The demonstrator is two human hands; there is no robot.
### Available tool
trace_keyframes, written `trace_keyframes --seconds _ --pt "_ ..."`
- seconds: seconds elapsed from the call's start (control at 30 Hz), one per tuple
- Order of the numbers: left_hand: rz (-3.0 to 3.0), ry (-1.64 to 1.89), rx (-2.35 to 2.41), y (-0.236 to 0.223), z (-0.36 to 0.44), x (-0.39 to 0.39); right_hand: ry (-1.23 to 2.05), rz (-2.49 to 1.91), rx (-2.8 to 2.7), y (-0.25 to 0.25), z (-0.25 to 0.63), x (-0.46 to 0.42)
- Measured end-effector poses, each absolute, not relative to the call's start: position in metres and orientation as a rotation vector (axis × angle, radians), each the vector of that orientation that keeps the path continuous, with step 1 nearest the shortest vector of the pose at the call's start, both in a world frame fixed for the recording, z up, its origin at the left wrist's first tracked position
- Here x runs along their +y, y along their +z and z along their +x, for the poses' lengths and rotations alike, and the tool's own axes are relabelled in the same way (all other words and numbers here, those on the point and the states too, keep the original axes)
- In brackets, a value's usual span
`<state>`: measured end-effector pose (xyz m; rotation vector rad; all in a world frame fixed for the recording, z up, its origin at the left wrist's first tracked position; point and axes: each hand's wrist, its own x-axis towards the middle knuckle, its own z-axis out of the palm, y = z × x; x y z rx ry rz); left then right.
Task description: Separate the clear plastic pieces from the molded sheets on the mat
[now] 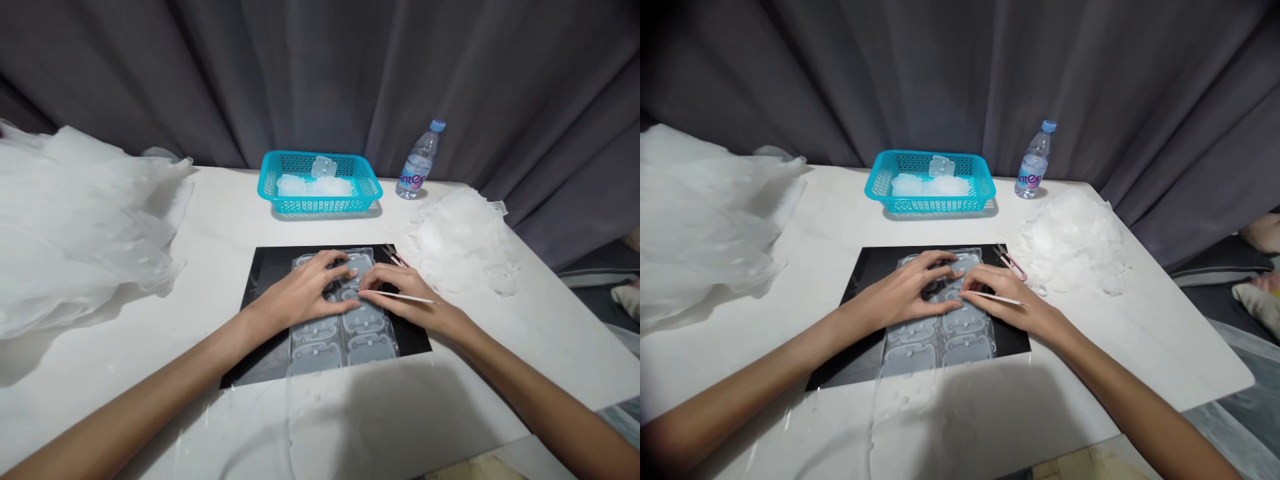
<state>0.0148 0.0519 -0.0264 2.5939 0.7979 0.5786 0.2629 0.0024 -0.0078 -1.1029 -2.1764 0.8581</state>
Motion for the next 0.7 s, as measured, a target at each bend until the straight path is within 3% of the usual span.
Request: trace_keyframes --seconds 0.7 --pt "2.502 0.515 0.818 -0.020 0.017 0.057 0.553 -0.960 -2.367 -0.015 0.262 -0.002"
